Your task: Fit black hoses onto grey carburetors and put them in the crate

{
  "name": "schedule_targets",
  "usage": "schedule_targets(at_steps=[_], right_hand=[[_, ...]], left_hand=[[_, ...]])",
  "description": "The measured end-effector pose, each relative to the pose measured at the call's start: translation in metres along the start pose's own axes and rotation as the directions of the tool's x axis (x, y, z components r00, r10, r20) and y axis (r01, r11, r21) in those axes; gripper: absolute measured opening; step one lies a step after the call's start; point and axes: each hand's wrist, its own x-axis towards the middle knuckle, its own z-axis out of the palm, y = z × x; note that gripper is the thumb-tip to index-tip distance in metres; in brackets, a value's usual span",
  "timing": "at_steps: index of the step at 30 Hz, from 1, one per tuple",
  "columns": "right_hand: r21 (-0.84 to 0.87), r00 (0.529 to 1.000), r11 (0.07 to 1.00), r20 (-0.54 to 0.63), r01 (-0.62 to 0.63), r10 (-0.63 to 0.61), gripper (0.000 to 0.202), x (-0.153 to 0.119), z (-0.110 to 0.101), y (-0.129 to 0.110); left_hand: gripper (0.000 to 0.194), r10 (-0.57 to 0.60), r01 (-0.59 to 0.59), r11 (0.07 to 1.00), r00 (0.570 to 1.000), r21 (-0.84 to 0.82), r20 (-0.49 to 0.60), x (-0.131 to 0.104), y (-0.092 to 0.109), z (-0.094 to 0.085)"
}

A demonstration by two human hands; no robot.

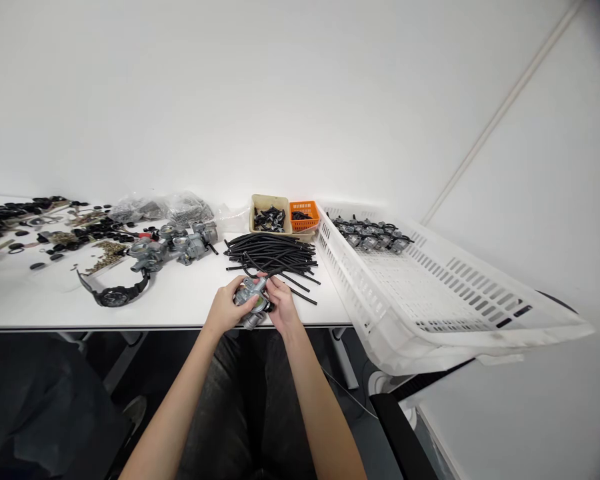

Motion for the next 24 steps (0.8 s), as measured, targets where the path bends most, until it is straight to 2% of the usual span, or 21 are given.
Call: schedule_targets(at_steps=[5,11,19,24], right_hand=[[0.002,0.998,0.999,-0.057,0.041,-0.041,0.03,0.002,0.0025,0.0031],[0.031,0.999,0.999,0.043,-0.004,0.003,0.038,0.0002,-0.001,0.0004],[0.024,0.999,0.999,-0.02,0.03,-0.029,0.035,0.0028,-0.0014,0.0051],[0.007,0.999,1.0,0.02,0.029,-0.029,0.037,0.0005,-0.0009,0.003]], left_hand=[[0.039,0.008,-0.008,1.0,1.0,0.004,0.0,0.0003,0.0003,-0.0001],[0.041,0.016,-0.016,1.0,1.0,0.005,-0.009,-0.0003,0.001,-0.0005],[0.041,0.025,-0.024,0.999,0.999,-0.032,0.026,0.0001,-0.0002,-0.0004],[0.044,0.01,-0.01,1.0,1.0,-0.005,0.006,-0.0007,-0.0005,-0.0001]])
